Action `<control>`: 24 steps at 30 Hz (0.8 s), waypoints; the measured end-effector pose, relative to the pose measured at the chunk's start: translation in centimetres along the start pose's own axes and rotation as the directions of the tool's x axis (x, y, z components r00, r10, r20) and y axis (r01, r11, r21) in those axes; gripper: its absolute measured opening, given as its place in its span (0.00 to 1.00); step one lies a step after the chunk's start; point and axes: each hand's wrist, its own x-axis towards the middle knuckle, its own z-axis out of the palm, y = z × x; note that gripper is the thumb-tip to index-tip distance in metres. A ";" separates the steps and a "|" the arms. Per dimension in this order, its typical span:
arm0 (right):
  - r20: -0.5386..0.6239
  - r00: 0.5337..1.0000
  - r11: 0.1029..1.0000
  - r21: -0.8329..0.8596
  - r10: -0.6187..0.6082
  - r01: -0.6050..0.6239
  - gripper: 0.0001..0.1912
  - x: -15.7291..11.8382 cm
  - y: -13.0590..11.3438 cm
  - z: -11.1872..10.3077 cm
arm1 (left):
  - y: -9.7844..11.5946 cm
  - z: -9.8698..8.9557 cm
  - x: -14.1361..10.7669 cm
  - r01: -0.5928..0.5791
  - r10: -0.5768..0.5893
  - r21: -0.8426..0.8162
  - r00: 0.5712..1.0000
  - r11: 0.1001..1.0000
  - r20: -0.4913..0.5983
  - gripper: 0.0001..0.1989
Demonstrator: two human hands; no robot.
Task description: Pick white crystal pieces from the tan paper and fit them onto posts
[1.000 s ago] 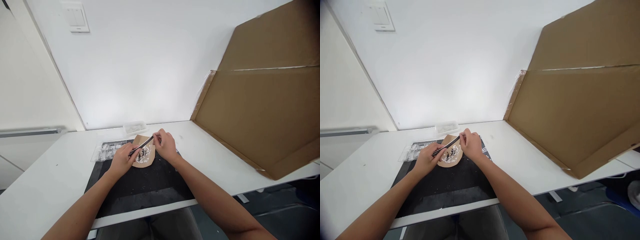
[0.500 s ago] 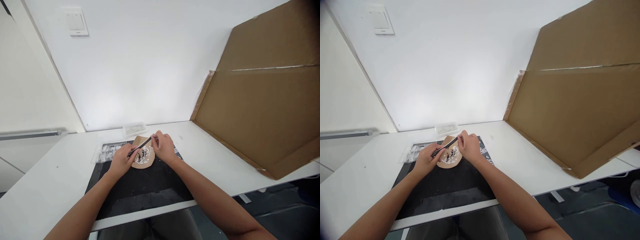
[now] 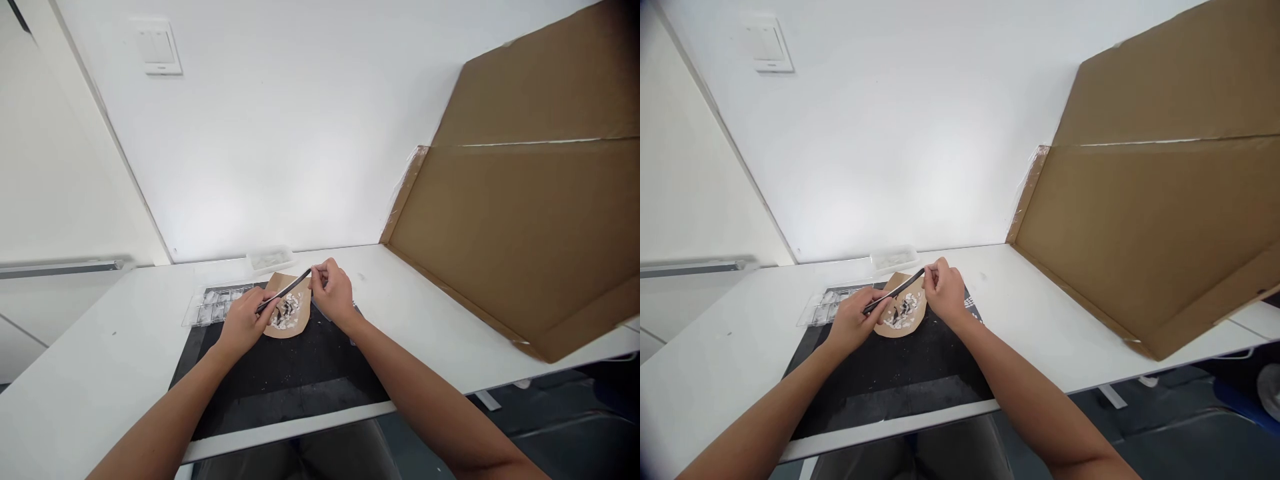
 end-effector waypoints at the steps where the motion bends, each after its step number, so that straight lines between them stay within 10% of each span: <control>1: -0.007 1.000 1.000 0.007 0.003 -0.003 0.08 0.0 -0.1 0.0 | 0.0 0.0 0.0 0.002 -0.002 0.001 1.000 1.000 -0.002 0.11; 13: 0.226 0.957 0.983 0.013 -0.184 0.186 0.06 -1.1 -0.5 1.2 | 0.0 0.1 0.0 0.004 -0.004 -0.019 1.000 1.000 0.006 0.09; 24: 0.131 0.989 0.997 0.003 -0.074 0.075 0.09 0.0 0.5 0.6 | -0.2 0.2 -0.2 0.006 -0.005 -0.028 1.000 1.000 0.016 0.10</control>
